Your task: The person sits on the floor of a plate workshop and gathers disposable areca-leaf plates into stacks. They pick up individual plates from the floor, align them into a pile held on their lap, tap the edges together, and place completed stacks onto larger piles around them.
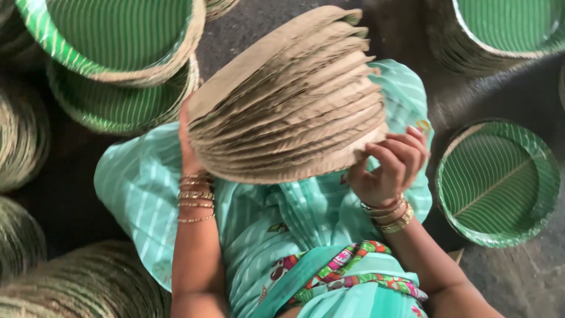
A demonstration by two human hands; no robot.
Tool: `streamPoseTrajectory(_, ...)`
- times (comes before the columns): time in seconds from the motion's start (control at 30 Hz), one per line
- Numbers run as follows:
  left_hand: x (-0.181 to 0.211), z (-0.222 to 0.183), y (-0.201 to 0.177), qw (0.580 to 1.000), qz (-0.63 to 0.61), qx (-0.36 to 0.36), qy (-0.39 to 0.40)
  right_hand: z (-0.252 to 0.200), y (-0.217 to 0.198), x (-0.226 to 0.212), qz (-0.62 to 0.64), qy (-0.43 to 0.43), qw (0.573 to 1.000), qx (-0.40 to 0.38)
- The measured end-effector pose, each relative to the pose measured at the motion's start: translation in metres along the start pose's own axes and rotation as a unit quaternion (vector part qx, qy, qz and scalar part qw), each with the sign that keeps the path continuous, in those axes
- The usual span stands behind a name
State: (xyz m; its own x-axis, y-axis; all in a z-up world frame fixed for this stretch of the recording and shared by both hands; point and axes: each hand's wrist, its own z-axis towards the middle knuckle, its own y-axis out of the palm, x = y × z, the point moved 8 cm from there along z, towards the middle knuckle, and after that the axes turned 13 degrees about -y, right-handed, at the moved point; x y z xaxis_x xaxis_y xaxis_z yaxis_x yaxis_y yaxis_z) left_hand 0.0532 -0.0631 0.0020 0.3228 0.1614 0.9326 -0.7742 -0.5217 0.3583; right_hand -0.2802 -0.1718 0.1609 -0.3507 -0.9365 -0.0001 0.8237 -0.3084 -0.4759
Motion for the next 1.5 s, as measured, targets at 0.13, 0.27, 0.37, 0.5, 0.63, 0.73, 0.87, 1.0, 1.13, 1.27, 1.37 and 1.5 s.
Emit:
streamPoseTrajectory(0.13,-0.025,0.009,-0.027,0.99,-0.118,0.032,-0.077,-0.013,0.014,0.015,0.101,0.044,0.993,0.047)
streamPoseTrajectory(0.27,-0.051,0.017,-0.032,0.975,-0.176,0.026,-0.133,-0.029,0.02,0.026,0.131,0.057,0.988,0.065)
streamPoseTrajectory(0.37,-0.056,0.026,-0.023,0.974,-0.166,0.012,-0.153,-0.022,0.015,0.028,0.112,0.048,0.992,0.038)
streamPoseTrajectory(0.5,-0.063,0.027,-0.017,0.972,-0.152,0.004,-0.182,-0.008,0.013,0.027,0.109,0.035,0.993,0.029)
streamPoseTrajectory(0.63,-0.066,0.026,-0.013,0.969,-0.14,-0.002,-0.203,-0.006,0.012,0.025,0.114,0.016,0.993,0.025)
streamPoseTrajectory(0.73,-0.07,0.024,-0.011,0.967,-0.132,-0.004,-0.216,-0.006,0.012,0.026,0.12,0.005,0.993,0.018)
streamPoseTrajectory(0.87,-0.079,0.017,-0.013,0.965,-0.127,-0.008,-0.229,-0.003,0.01,0.026,0.124,-0.021,0.992,0.008)
streamPoseTrajectory(1.0,-0.111,-0.029,-0.048,0.963,-0.126,-0.012,-0.239,-0.001,0.01,0.025,0.11,-0.025,0.994,0.013)
streamPoseTrajectory(1.13,-0.108,-0.037,-0.064,0.961,-0.129,-0.016,-0.246,0.001,0.009,0.026,0.103,-0.029,0.994,-0.002)
streamPoseTrajectory(1.27,-0.097,-0.03,-0.063,0.959,-0.133,-0.018,-0.251,-0.012,0.017,0.026,0.131,0.017,0.991,0.008)
streamPoseTrajectory(1.37,-0.095,-0.034,-0.07,0.957,-0.136,-0.02,-0.255,-0.02,0.02,0.034,0.17,0.087,0.981,0.04)
streamPoseTrajectory(1.5,-0.084,-0.027,-0.073,0.955,-0.14,-0.023,-0.261,-0.032,0.028,0.041,0.198,0.14,0.969,0.053)
